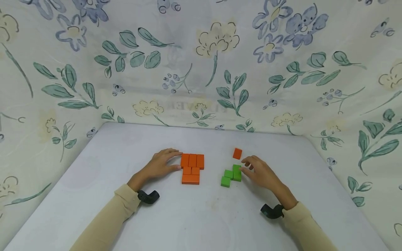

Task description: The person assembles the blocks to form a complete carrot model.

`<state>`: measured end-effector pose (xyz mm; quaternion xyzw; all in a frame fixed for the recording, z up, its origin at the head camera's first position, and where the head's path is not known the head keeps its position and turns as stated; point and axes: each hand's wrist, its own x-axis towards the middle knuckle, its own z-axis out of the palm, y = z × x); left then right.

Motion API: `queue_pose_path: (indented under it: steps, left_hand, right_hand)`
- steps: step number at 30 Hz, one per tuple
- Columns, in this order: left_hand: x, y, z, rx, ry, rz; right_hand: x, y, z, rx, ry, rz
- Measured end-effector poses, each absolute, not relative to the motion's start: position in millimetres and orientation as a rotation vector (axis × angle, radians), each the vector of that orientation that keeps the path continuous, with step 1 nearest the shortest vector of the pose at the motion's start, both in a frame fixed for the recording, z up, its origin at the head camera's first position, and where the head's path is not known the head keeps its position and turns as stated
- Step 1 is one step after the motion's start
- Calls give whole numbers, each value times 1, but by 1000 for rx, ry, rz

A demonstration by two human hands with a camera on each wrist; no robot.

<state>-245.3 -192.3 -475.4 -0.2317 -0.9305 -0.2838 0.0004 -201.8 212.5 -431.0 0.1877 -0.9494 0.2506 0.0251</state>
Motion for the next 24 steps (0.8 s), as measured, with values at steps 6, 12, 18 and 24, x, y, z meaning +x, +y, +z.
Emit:
queue_pose_path:
  steps: [6,12,18,24]
  left_hand:
    - [-245,-193,-474,-728,-2928,-879]
    - [-243,-194,-473,-725,-2918,-889]
    - [-243,-195,-473,-717,-2923,-903]
    - [-242,-193,-474,-732,-2918,-901]
  right_hand:
    - [-221,215,-432,470,-2974,810]
    - [-248,205,-435,297,-3049,816]
    - [-269,189,-440,257,-3070,720]
    - [-277,181,-444,282,-3093,546]
